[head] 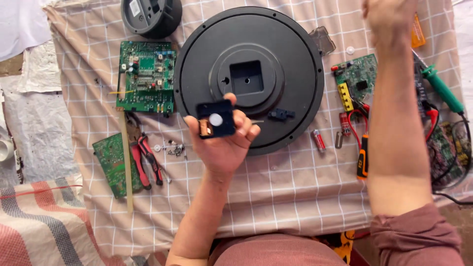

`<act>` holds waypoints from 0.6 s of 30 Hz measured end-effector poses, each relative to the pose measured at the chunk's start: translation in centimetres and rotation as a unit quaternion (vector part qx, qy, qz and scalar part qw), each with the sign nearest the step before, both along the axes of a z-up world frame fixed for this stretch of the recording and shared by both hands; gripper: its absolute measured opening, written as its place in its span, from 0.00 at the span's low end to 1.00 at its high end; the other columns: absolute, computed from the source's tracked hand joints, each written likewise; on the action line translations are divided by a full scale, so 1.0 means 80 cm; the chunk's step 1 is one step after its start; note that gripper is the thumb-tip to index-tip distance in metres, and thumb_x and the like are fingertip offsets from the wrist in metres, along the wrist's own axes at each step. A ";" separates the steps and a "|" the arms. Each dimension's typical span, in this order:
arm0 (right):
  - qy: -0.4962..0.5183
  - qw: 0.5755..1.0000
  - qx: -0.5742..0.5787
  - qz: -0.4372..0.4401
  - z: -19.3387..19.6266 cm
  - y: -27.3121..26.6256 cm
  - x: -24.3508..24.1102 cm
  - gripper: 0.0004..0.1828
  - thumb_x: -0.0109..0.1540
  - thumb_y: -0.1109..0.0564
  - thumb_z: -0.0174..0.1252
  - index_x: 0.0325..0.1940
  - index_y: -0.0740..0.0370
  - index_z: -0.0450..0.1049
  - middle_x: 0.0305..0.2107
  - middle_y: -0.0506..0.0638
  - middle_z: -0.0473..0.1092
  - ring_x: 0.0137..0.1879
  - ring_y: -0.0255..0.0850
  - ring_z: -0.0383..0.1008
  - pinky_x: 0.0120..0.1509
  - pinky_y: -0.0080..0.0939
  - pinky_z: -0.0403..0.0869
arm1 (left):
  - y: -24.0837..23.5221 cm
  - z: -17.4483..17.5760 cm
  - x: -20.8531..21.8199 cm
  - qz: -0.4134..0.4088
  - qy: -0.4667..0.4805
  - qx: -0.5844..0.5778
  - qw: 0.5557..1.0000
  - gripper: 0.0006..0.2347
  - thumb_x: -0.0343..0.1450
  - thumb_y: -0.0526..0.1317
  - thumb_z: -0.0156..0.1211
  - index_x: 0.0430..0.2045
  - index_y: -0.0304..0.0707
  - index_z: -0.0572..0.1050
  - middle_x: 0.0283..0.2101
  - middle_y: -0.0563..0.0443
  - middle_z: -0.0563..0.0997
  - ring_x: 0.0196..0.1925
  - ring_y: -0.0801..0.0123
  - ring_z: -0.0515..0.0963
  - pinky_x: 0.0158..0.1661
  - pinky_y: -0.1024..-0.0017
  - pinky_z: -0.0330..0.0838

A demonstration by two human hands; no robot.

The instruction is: The person assembles a small black electronic device by inserting a cylindrical battery and a coin cell into a housing, then attaching a transparent cover. The person manipulates the device with both hands, aligning and snapping the cover into place.

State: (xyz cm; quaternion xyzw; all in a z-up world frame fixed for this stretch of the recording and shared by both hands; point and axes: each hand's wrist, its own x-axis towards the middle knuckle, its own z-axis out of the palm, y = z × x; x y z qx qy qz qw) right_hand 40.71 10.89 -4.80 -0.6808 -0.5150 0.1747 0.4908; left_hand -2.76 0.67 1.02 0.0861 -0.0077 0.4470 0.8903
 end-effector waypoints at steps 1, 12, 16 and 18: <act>0.021 1.000 0.001 0.011 0.013 -0.029 -0.023 0.10 0.77 0.65 0.63 0.42 0.59 0.82 0.19 0.48 0.68 0.23 0.34 0.69 0.31 0.33 0.66 | -0.001 0.008 -0.009 0.011 -0.005 0.011 1.000 0.38 0.71 0.70 0.46 0.67 0.38 0.63 0.43 0.41 0.76 0.42 0.62 0.74 0.58 0.56 0.71; 0.057 0.991 0.005 0.118 0.090 -0.202 -0.277 0.05 0.66 0.64 0.65 0.46 0.62 0.81 0.30 0.56 0.74 0.40 0.37 0.71 0.47 0.40 0.73 | -0.082 -0.032 -0.054 -0.035 0.003 -0.011 0.999 0.38 0.71 0.71 0.44 0.67 0.40 0.65 0.44 0.40 0.76 0.42 0.62 0.78 0.57 0.56 0.75; -0.019 0.993 -0.010 0.116 0.072 -0.214 -0.311 0.06 0.63 0.62 0.66 0.44 0.58 0.83 0.32 0.56 0.76 0.41 0.45 0.77 0.47 0.43 0.74 | -0.117 -0.081 -0.046 -0.092 0.022 -0.012 0.995 0.38 0.71 0.69 0.46 0.69 0.39 0.61 0.46 0.36 0.76 0.44 0.57 0.80 0.56 0.53 0.75; -0.053 0.992 -0.002 0.115 0.068 -0.210 -0.310 0.06 0.63 0.61 0.66 0.45 0.55 0.83 0.33 0.54 0.76 0.43 0.48 0.79 0.48 0.43 0.75 | -0.116 -0.093 -0.045 -0.104 0.027 -0.002 0.994 0.38 0.72 0.68 0.46 0.70 0.38 0.59 0.48 0.34 0.76 0.45 0.55 0.81 0.57 0.52 0.75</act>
